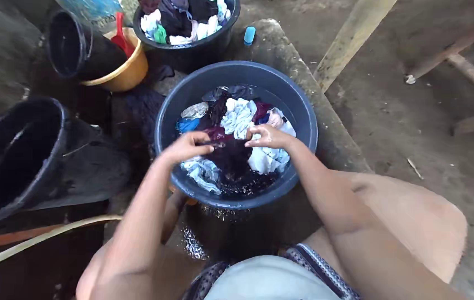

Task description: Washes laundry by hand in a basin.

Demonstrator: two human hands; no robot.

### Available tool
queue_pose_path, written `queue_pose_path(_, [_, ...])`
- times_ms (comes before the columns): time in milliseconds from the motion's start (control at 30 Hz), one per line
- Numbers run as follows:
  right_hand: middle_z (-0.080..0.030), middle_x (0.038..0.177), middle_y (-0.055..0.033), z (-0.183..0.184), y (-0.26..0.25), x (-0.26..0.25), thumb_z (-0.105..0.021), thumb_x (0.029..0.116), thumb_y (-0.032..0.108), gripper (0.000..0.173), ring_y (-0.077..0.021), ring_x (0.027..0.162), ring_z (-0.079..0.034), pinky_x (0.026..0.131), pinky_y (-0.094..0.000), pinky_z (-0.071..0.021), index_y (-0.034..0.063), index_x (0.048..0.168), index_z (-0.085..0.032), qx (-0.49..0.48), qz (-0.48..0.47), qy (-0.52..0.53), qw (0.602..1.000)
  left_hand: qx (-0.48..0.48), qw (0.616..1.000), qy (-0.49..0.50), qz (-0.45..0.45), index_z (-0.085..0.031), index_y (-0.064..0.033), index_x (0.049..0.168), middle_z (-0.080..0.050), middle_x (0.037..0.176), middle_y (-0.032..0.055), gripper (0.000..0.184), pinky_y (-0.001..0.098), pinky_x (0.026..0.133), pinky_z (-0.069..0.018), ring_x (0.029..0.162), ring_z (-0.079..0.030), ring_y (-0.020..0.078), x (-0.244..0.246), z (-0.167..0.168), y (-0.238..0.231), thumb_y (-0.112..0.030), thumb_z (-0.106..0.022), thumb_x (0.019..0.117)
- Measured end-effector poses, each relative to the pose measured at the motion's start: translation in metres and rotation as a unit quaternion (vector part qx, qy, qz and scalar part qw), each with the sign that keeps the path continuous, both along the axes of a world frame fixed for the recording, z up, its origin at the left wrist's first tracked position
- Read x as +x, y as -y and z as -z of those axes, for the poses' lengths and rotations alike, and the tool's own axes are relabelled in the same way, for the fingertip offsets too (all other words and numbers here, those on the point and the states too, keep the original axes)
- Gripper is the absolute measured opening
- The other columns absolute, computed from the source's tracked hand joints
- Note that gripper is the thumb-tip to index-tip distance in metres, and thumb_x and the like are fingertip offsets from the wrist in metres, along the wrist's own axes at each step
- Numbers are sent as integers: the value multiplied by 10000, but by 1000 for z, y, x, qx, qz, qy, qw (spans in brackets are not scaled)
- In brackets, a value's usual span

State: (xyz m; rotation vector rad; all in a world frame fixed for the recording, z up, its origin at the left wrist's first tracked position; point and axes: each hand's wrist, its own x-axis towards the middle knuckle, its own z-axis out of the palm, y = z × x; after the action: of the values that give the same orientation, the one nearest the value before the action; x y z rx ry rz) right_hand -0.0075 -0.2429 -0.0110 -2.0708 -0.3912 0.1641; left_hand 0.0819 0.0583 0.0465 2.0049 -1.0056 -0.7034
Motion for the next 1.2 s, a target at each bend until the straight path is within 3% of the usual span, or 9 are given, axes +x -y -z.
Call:
queue_pose_path(100, [-670, 1030, -250, 70, -20, 7, -670, 981, 87, 223, -329, 994, -649, 960, -499, -510, -117, 1070, -657, -48, -6, -144, 988, 230, 970, -73, 42, -661, -8, 1316, -668, 1284, 223, 337, 563, 1097, -444, 1230, -622, 354, -11, 105, 14, -122, -631, 1000])
queue_pose_path(300, [-560, 1426, -250, 189, -77, -1, -593, 1020, 277, 412, -434, 1410, -442, 1130, -730, -242, 40, 1356, -613, -245, -52, -306, 918, 367, 926, -80, -25, -584, -85, 1417, -413, 1558, 259, 498, 747, 1074, -366, 1433, -368, 514, -47, 228, 67, -55, -665, 926])
queue_pose_path(400, [-508, 1513, -245, 211, -83, 2, -509, 1076, 310, 515, -432, 1433, -444, 1176, -664, -287, 84, 1537, -467, -228, -59, -349, 907, 392, 912, -109, -48, -559, -54, 1437, -518, 1484, 250, 462, 629, 1110, -415, 1375, -495, 448, -42, 241, 66, -83, -610, 978])
queue_pose_path(533, [-510, 1472, -318, 214, -82, 4, -467, 1101, 257, 481, -476, 1409, -455, 1180, -622, -316, -49, 1471, -494, -213, -41, -367, 905, 436, 889, -141, -13, -429, 44, 1511, -413, 1569, 272, 527, 603, 1196, -308, 1472, -372, 445, -33, 238, 65, -119, -570, 1031])
queue_pose_path(700, [-495, 1508, -280, 192, -89, 3, -529, 1066, 253, 488, -461, 1433, -428, 1181, -662, -295, -8, 1478, -511, -263, -62, -347, 898, 403, 904, -136, 42, -605, 16, 1352, -586, 1385, 278, 521, 664, 1090, -406, 1324, -539, 444, -19, 226, 65, -308, -700, 955])
queue_pose_path(800, [-648, 1250, -310, 154, -77, 20, -565, 1038, 213, 339, -486, 1236, -587, 1040, -697, -412, -55, 1219, -668, -255, -103, -289, 917, 250, 962, -84, 74, -670, 93, 1101, -650, 1182, 290, 342, 619, 1016, -456, 1157, -614, 427, -2, 179, 61, -178, -750, 909])
queue_pose_path(933, [-675, 1129, -305, 33, -58, 35, -530, 1053, 91, 270, -416, 1100, -645, 1013, -584, -461, -114, 1159, -670, -116, -33, -180, 976, 19, 997, -68, -40, -631, 121, 957, -647, 976, 225, 184, 469, 868, -508, 935, -623, 289, 9, 84, 48, -18, -721, 877])
queue_pose_path(1100, [-649, 1042, -81, -111, -42, 35, -510, 1037, 139, 253, -62, 969, -603, 903, -268, -510, -64, 1052, -661, 39, -18, 100, 994, -269, 959, 68, -63, -559, -36, 888, -613, 863, -9, 142, 242, 726, -501, 800, -584, 26, 14, -59, 40, -79, -647, 784])
queue_pose_path(1200, [-586, 873, 90, -201, -51, 37, -478, 1055, 217, 206, 48, 791, -568, 741, -191, -517, 95, 962, -615, 63, -3, 175, 983, -341, 931, 129, -7, -478, -144, 1022, -592, 832, -140, 258, 190, 716, -524, 769, -591, -39, 16, -157, 36, -67, -622, 822])
